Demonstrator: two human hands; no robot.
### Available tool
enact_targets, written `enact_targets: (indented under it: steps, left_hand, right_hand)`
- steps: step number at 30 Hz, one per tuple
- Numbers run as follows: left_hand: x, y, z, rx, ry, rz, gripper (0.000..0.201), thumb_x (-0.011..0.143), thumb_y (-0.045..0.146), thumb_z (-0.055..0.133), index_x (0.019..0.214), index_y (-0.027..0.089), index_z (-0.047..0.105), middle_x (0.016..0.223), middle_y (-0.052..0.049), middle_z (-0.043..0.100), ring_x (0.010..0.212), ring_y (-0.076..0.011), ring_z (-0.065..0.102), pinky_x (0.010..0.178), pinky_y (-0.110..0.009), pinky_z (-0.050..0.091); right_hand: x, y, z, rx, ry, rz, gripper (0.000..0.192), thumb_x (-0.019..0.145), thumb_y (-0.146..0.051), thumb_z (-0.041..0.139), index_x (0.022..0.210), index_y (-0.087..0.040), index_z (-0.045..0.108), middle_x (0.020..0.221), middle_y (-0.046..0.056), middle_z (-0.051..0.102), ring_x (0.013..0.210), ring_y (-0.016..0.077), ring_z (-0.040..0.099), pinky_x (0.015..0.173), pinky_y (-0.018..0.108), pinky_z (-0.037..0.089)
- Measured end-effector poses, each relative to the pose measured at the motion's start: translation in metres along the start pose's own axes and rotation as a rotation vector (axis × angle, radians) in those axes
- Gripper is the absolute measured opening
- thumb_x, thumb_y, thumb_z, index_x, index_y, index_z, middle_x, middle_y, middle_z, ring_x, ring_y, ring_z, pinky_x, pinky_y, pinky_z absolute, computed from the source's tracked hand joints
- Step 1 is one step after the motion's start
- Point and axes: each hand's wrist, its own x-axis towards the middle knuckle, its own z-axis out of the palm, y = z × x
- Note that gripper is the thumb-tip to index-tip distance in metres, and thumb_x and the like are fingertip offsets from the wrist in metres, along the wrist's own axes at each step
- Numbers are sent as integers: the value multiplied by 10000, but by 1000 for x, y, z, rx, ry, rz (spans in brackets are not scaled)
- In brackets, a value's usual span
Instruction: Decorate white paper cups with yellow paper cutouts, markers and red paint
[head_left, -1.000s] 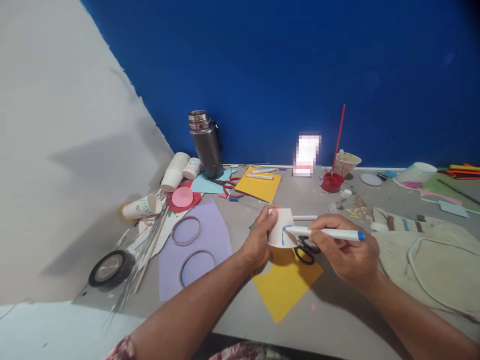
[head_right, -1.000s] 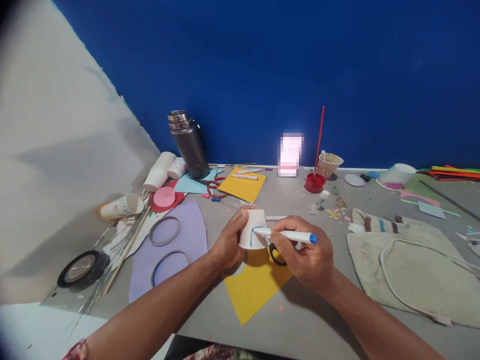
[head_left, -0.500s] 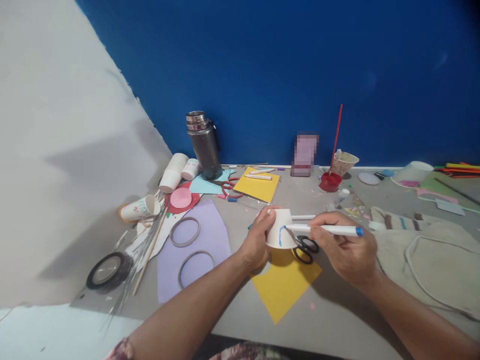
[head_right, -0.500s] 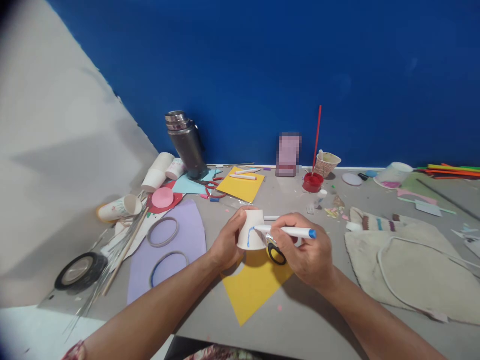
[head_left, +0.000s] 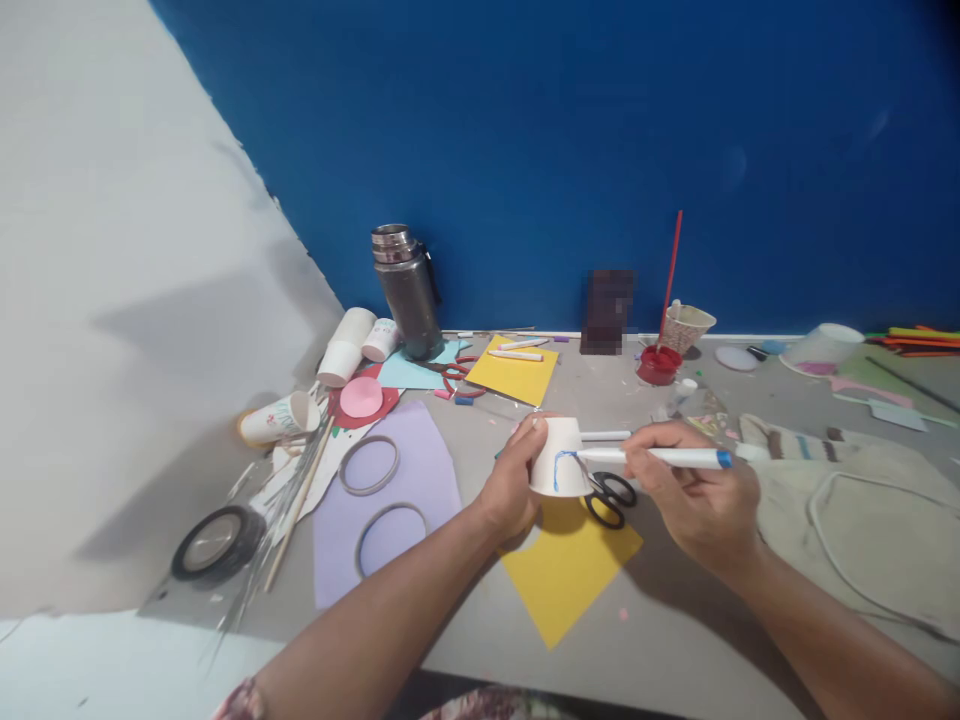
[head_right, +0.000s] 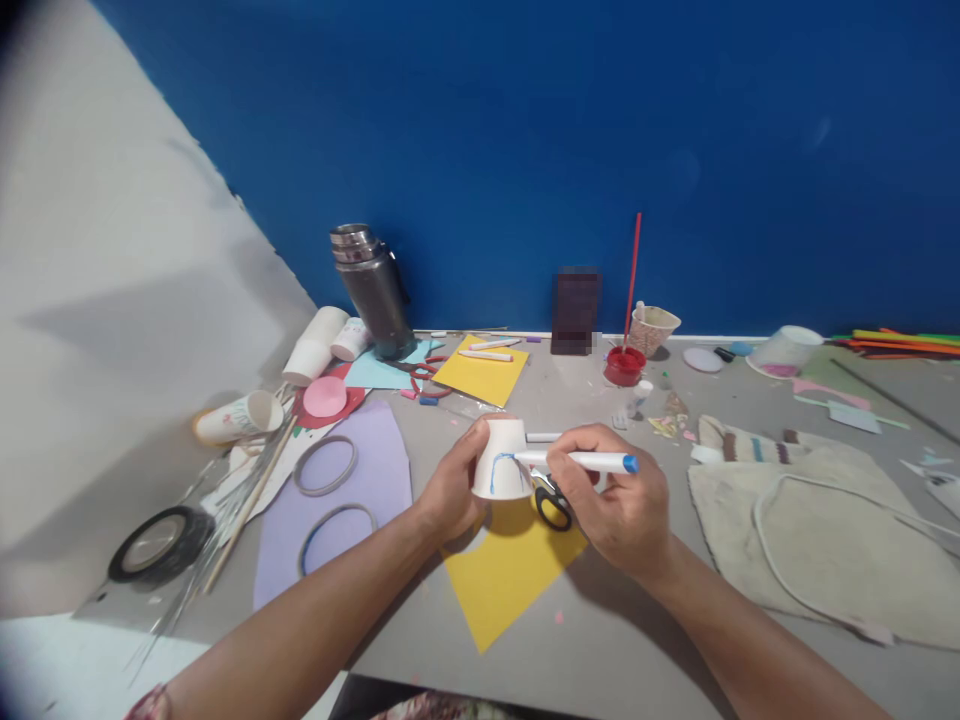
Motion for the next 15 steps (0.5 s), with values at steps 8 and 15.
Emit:
enact_targets:
  steps: [8,15]
  left_hand:
    - [-2,3,1,-86,16,-57,387,825,468,795,1025,168,655,810,-31,652,707,-202,679,719,-332,592]
    - [1,13,6,-140,181,-165,319,1046,381,503,979,114,664,770,-81,702,653,-194,691,683,-323,610]
  right_hand:
    - [0,2,0,54,33,21,159,928,-223,637,778,-210,688,623,-28,677,496,106,588,485,197,452]
    - [2,6,4,205,26,114,201,947,-253,619,760,-202,672,588,-27,643,499,112,584,475,200,437]
